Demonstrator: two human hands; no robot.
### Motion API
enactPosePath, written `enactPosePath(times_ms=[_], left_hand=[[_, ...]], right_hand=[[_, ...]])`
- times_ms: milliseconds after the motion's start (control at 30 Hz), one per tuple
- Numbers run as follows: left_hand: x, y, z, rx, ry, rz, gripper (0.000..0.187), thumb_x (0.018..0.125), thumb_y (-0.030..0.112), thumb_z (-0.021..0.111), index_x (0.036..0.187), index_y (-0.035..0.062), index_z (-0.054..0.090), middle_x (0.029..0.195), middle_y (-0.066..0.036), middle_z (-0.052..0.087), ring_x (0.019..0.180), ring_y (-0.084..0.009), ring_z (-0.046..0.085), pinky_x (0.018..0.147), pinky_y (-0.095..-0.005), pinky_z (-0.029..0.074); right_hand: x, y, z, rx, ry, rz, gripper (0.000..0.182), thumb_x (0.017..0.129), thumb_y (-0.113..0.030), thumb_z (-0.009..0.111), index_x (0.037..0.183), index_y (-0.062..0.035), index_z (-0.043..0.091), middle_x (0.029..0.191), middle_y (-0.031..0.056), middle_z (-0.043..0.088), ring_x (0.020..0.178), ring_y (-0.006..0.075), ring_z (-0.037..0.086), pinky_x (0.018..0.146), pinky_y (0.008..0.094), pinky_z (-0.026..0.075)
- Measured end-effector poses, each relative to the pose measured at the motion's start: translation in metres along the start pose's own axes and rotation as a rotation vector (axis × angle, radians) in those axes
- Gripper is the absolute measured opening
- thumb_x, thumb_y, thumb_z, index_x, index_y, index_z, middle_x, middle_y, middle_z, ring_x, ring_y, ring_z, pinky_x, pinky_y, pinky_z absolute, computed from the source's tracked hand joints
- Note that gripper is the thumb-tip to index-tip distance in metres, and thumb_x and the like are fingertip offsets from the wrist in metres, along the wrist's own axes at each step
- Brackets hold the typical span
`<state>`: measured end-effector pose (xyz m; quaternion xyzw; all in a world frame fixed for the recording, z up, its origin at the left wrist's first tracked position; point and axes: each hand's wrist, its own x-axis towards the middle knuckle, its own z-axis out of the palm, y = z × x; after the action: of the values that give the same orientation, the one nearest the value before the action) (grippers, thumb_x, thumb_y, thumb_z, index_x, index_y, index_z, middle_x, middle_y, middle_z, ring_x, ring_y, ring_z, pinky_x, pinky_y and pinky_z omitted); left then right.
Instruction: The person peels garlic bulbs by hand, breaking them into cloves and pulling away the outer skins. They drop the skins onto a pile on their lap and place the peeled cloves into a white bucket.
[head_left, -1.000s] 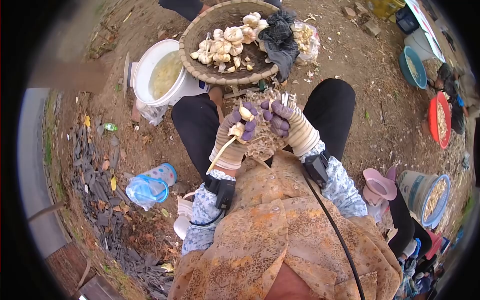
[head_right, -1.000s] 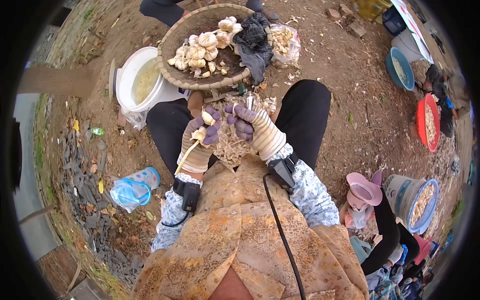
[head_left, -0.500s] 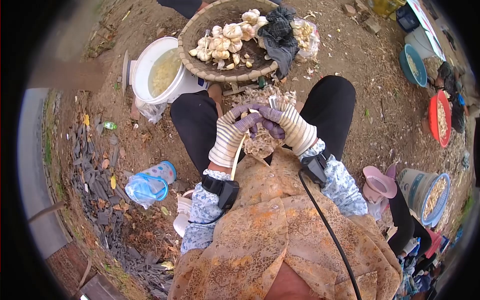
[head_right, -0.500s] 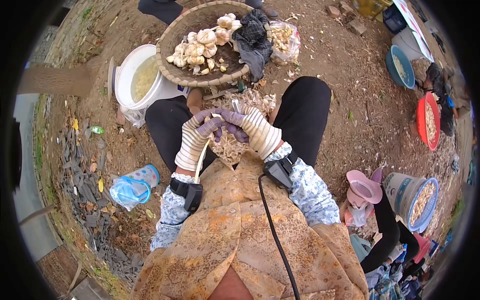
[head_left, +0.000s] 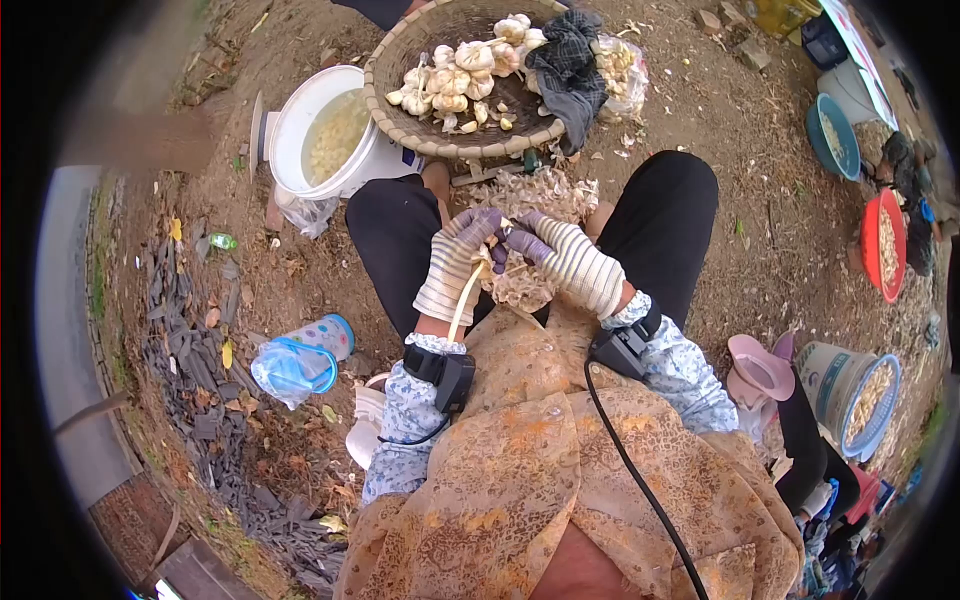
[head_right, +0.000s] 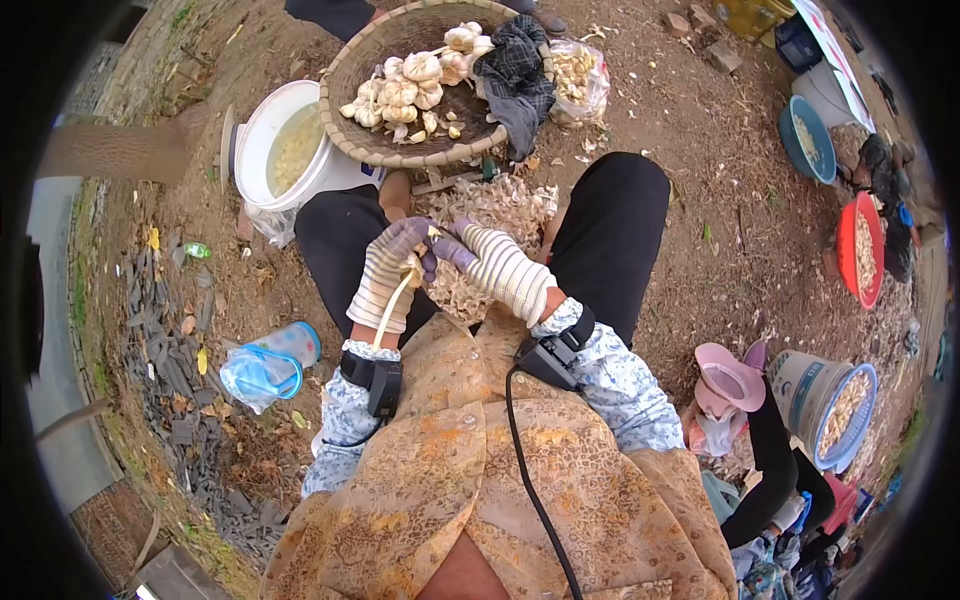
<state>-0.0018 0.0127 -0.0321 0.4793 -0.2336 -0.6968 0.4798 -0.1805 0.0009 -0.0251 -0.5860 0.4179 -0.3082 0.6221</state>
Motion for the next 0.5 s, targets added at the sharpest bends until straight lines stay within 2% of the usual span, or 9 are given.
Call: enactPosePath(times_ms=[67,133,167,233,300,433,467,500], left_hand=[[-0.001,0.001,0.001,0.000,0.018,-0.005,0.024,0.090,0.021,0.070,0.100,0.0000,0.067,0.074,-0.004,0.063,0.057,-0.0132,0.060,0.048,-0.0249,0.047],[-0.002,0.004,0.003,-0.007,0.030,-0.009,0.022,0.088,0.019,0.072,0.099,0.0003,0.066,0.073,-0.004,0.063,0.054,-0.0129,0.059,0.046,-0.0244,0.046],[-0.002,0.006,0.004,-0.012,0.041,-0.013,0.020,0.087,0.016,0.074,0.097,0.0005,0.066,0.071,-0.005,0.063,0.050,-0.0127,0.058,0.043,-0.0239,0.045],[-0.005,0.012,0.004,0.056,0.028,-0.013,0.021,0.088,0.019,0.072,0.098,0.0008,0.066,0.072,-0.003,0.063,0.054,-0.0116,0.059,0.046,-0.0238,0.046],[-0.010,0.016,0.004,0.123,0.016,-0.013,0.023,0.089,0.022,0.071,0.098,0.0011,0.067,0.073,-0.002,0.062,0.057,-0.0105,0.060,0.050,-0.0236,0.047],[-0.017,0.018,0.001,-0.032,-0.069,-0.074,0.024,0.089,0.023,0.070,0.099,0.0016,0.066,0.076,-0.002,0.062,0.059,-0.0113,0.058,0.051,-0.0229,0.045],[-0.019,0.016,-0.001,-0.105,-0.074,-0.125,0.023,0.090,0.023,0.069,0.099,0.0015,0.066,0.075,-0.003,0.062,0.060,-0.0118,0.058,0.051,-0.0230,0.043],[-0.019,0.015,-0.003,-0.178,-0.079,-0.175,0.023,0.090,0.022,0.069,0.100,0.0013,0.066,0.075,-0.003,0.062,0.060,-0.0122,0.057,0.051,-0.0231,0.042]], right_hand=[[-0.001,0.001,0.000,-0.024,0.019,0.000,0.033,0.100,-0.031,0.057,0.102,0.0016,0.065,0.085,0.0144,0.068,0.077,0.0259,0.064,0.072,0.0346,0.049],[0.000,0.005,-0.002,-0.206,0.044,-0.050,0.034,0.098,-0.031,0.059,0.099,0.0019,0.066,0.080,0.0188,0.066,0.074,0.0324,0.064,0.068,0.0374,0.049],[0.000,0.006,-0.003,-0.207,0.042,-0.051,0.034,0.098,-0.031,0.059,0.099,0.0019,0.066,0.080,0.0188,0.066,0.074,0.0324,0.064,0.068,0.0374,0.049],[-0.003,-0.001,-0.004,-0.259,0.046,-0.081,0.032,0.096,-0.030,0.060,0.098,0.0006,0.067,0.077,0.0221,0.063,0.071,0.0362,0.063,0.064,0.0397,0.048],[-0.005,0.001,-0.003,-0.271,0.054,-0.108,0.030,0.096,-0.029,0.061,0.098,-0.0002,0.067,0.078,0.0217,0.064,0.071,0.0362,0.063,0.064,0.0397,0.048],[-0.005,0.006,-0.007,-0.278,0.012,-0.182,0.023,0.095,-0.025,0.063,0.100,-0.0036,0.068,0.079,0.0199,0.064,0.071,0.0367,0.063,0.063,0.0395,0.049],[-0.005,0.007,-0.007,-0.331,0.015,-0.274,0.021,0.094,-0.023,0.063,0.103,-0.0047,0.069,0.079,0.0186,0.065,0.071,0.0366,0.063,0.064,0.0385,0.050],[-0.005,0.010,-0.008,-0.331,0.011,-0.276,0.021,0.094,-0.023,0.063,0.103,-0.0047,0.069,0.079,0.0186,0.065,0.071,0.0366,0.063,0.064,0.0385,0.050]])
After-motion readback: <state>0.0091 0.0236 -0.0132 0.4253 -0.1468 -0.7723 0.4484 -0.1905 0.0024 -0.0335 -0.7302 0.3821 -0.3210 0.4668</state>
